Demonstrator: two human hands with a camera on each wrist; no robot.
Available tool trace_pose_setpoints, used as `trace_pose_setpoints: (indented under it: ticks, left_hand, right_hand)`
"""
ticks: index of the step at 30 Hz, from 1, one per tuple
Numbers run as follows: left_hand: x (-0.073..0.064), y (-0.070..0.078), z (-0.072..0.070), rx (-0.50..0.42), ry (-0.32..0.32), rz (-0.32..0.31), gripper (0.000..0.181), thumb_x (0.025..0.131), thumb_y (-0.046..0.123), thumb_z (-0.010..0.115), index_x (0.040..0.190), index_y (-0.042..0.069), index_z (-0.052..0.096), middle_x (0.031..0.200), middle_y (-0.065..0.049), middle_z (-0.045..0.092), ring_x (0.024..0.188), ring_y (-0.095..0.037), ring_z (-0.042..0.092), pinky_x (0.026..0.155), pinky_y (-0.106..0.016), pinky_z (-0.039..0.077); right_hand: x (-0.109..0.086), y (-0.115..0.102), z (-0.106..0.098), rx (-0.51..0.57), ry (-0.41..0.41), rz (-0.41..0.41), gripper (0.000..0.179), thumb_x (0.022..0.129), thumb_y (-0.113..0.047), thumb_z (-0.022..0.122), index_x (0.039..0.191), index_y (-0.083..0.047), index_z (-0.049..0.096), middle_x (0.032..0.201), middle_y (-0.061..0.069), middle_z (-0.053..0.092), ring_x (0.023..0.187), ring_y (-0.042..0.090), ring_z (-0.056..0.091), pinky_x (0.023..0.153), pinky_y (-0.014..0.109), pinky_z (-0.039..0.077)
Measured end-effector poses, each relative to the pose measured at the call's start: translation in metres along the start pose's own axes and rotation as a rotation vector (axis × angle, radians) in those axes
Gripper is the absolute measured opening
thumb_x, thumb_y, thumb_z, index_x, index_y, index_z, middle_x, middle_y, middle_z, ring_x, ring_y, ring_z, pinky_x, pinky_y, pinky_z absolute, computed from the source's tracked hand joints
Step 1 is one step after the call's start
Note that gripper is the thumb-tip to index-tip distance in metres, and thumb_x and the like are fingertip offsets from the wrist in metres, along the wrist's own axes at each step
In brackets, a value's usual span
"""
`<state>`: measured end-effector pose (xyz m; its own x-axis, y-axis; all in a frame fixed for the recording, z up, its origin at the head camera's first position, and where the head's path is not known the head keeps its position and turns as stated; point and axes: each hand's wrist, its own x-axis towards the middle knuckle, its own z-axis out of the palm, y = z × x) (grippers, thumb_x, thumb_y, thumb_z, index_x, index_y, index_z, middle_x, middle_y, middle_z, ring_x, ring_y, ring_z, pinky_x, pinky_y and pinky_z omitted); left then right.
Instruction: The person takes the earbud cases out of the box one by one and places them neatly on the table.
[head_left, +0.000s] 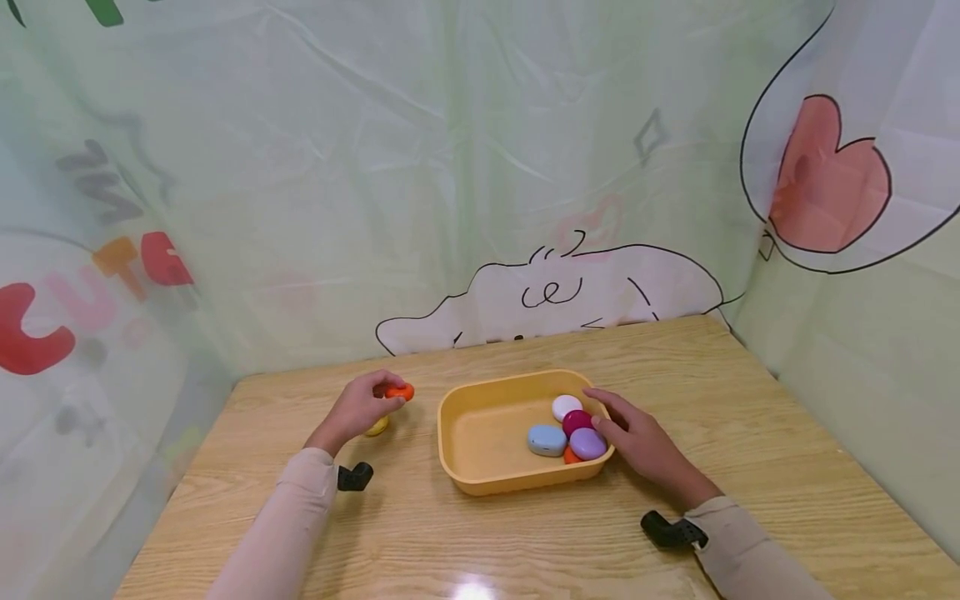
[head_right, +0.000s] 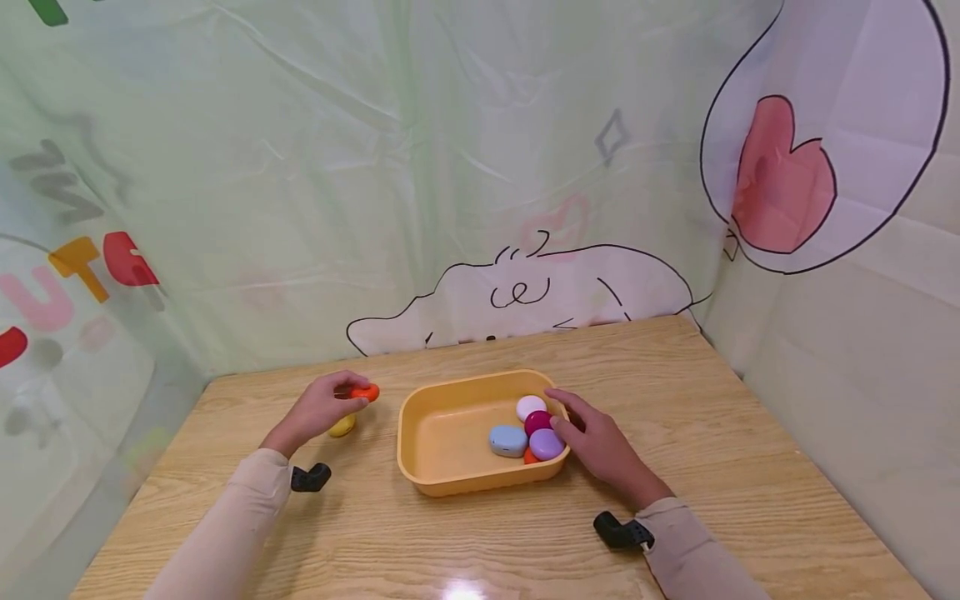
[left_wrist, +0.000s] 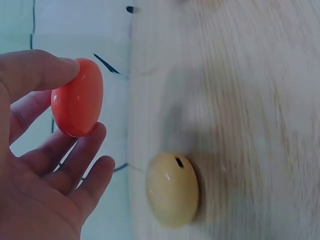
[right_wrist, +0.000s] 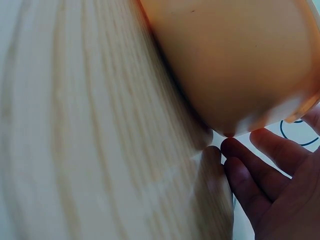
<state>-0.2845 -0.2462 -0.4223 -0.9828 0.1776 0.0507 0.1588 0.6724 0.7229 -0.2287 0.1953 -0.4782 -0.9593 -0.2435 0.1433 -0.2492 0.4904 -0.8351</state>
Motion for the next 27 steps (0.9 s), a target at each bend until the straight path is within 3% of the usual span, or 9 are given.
trace_pose_setpoints:
  ticks: [7,17,27]
  left_hand:
    - [0.002,-0.013,0.001,0.02,-0.016,-0.031,0.019,0.088,0.012,0.076,0.107,0.01,0.072,0.106,-0.004,0.068,0.098,-0.024,0.06,0.085,-0.036,0.052]
    - [0.007,-0.011,0.009,0.063,-0.054,-0.018,0.019,0.085,0.011,0.08,0.102,0.011,0.072,0.098,-0.001,0.068,0.094,-0.02,0.061,0.083,-0.035,0.051]
    - [0.006,-0.012,0.014,0.072,-0.117,-0.047,0.018,0.085,0.013,0.081,0.1,0.012,0.072,0.096,0.0,0.067,0.089,-0.019,0.059,0.083,-0.036,0.05]
  right_hand:
    - [0.001,0.002,0.002,-0.001,0.002,-0.015,0.05,0.104,-0.031,0.055,0.151,-0.018,0.044,0.156,0.017,0.037,0.143,0.043,0.032,0.11,0.06,0.03]
    - [0.001,0.002,0.0,-0.004,0.006,-0.01,0.051,0.104,-0.033,0.055,0.151,-0.019,0.044,0.157,0.017,0.036,0.144,0.043,0.031,0.109,0.06,0.03]
    - [0.001,0.001,0.001,-0.008,0.007,-0.008,0.049,0.104,-0.031,0.054,0.151,-0.018,0.044,0.157,0.017,0.037,0.143,0.042,0.032,0.109,0.059,0.031]
